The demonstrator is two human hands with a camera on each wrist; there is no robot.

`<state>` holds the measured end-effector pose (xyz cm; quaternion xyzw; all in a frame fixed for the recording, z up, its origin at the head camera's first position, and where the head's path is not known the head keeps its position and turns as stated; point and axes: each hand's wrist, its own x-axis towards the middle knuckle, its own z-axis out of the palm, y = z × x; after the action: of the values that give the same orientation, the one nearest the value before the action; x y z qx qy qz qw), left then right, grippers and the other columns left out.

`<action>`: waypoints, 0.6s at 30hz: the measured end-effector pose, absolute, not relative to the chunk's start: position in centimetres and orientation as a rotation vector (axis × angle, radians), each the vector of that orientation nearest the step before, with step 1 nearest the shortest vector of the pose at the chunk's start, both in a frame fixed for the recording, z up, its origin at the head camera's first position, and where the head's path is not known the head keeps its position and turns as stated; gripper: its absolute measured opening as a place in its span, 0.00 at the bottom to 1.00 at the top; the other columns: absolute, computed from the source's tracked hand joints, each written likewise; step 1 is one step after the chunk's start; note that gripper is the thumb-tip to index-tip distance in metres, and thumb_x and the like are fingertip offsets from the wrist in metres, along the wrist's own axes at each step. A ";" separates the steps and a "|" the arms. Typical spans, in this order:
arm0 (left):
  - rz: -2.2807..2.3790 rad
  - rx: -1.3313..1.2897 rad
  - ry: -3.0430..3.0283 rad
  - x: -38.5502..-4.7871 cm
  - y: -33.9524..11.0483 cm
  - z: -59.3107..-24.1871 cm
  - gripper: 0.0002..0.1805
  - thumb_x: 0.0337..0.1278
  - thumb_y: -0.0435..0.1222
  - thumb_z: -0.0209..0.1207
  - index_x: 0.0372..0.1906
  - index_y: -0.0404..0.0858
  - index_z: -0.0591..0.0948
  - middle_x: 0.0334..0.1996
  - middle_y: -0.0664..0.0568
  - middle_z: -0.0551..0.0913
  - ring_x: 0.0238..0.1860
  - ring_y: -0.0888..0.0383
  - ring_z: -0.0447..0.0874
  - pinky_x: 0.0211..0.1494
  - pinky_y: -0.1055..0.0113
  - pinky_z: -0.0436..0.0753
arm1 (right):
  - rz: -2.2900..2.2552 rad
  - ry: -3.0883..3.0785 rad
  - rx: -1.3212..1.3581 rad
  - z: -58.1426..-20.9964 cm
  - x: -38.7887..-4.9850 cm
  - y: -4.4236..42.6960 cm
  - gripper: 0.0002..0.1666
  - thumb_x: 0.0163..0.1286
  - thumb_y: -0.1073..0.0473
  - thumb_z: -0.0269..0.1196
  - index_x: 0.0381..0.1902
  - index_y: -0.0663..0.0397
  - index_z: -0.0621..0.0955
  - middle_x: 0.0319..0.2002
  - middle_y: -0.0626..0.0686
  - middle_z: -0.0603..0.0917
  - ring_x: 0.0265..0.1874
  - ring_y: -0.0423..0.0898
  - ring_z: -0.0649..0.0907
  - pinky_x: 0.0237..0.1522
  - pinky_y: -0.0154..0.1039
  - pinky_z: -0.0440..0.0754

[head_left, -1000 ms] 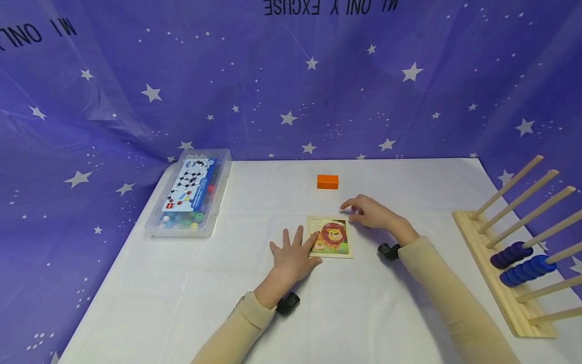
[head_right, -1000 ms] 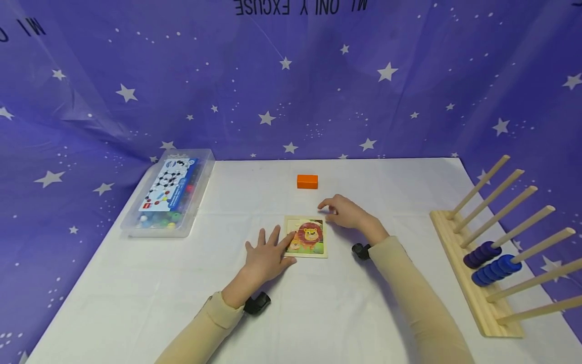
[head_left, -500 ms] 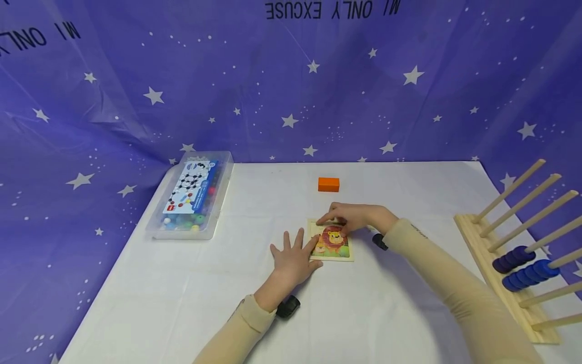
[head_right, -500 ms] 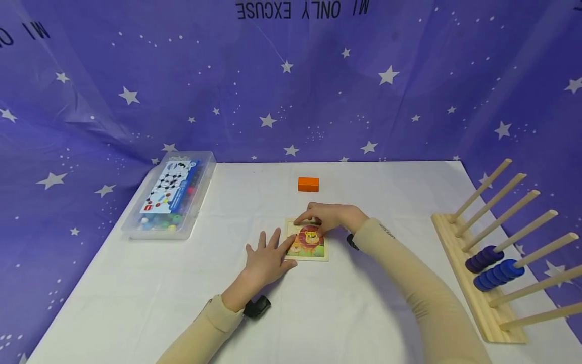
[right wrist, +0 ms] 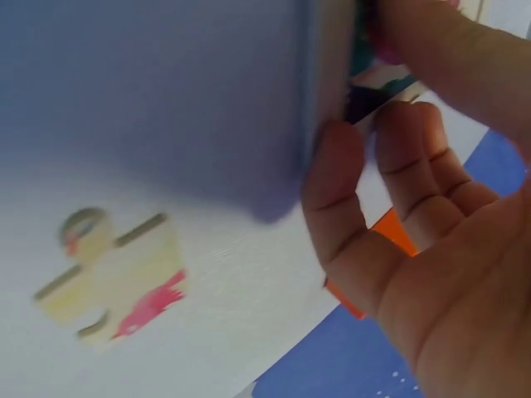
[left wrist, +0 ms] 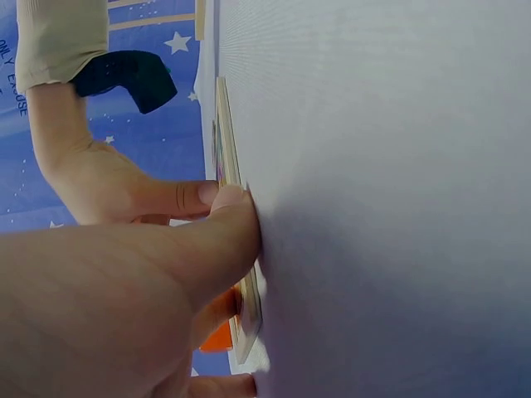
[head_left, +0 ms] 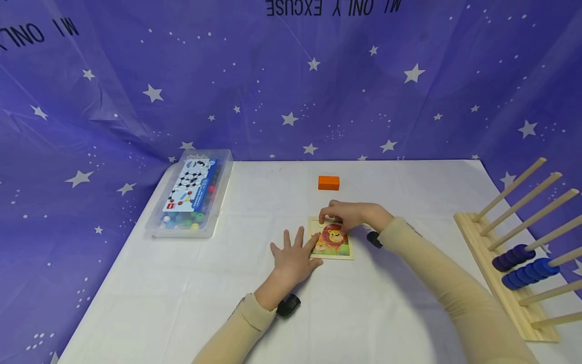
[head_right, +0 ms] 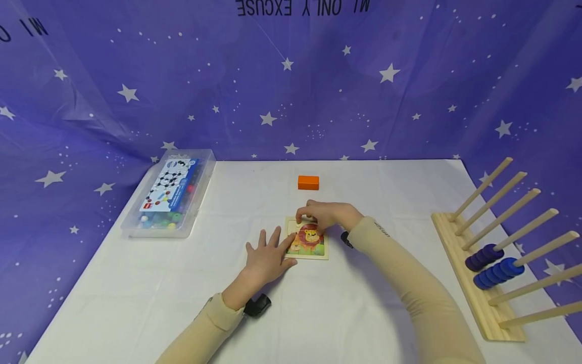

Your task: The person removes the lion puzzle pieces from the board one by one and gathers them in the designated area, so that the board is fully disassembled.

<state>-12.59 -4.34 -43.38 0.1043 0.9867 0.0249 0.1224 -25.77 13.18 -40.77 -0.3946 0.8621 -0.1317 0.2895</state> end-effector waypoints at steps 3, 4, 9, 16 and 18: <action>0.073 0.304 2.879 -12.6 -4.4 -43.5 0.36 0.54 0.64 0.43 0.69 0.61 0.54 0.70 0.49 0.49 0.66 0.37 0.46 0.53 0.33 0.56 | -0.346 2.295 -1.015 -40.7 -25.7 12.7 0.29 0.49 0.72 0.69 0.46 0.44 0.73 0.39 0.54 0.67 0.37 0.50 0.69 0.38 0.38 0.70; 0.073 0.304 2.879 -12.6 -4.4 -43.5 0.36 0.54 0.64 0.43 0.69 0.61 0.54 0.70 0.49 0.49 0.66 0.37 0.46 0.53 0.33 0.56 | -0.342 2.292 -1.003 -40.7 -25.7 12.6 0.30 0.49 0.72 0.69 0.46 0.44 0.72 0.39 0.54 0.67 0.37 0.50 0.69 0.38 0.38 0.70; 0.076 0.303 2.878 -12.6 -4.4 -43.6 0.36 0.55 0.64 0.43 0.69 0.61 0.54 0.70 0.49 0.48 0.66 0.37 0.45 0.53 0.33 0.56 | -0.319 2.295 -0.978 -40.6 -25.7 12.5 0.30 0.48 0.71 0.69 0.45 0.44 0.69 0.38 0.53 0.68 0.36 0.49 0.69 0.39 0.39 0.70; 0.072 0.292 2.871 -12.6 -4.4 -43.6 0.36 0.55 0.64 0.43 0.69 0.61 0.53 0.70 0.49 0.48 0.67 0.38 0.45 0.53 0.33 0.55 | -0.350 2.325 -1.014 -40.8 -25.5 12.7 0.31 0.47 0.71 0.70 0.44 0.45 0.67 0.35 0.53 0.70 0.33 0.47 0.69 0.37 0.39 0.69; 0.078 0.290 2.869 -12.6 -4.4 -43.6 0.36 0.55 0.63 0.43 0.69 0.61 0.53 0.70 0.49 0.48 0.67 0.38 0.45 0.53 0.33 0.55 | -0.388 2.327 -1.032 -40.8 -25.4 12.7 0.31 0.47 0.72 0.70 0.44 0.47 0.68 0.35 0.53 0.70 0.33 0.48 0.70 0.36 0.38 0.70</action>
<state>-12.62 -4.36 -43.61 0.0998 0.9864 0.0267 0.1280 -25.40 12.73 -40.78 -0.3849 0.8676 -0.1448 0.2797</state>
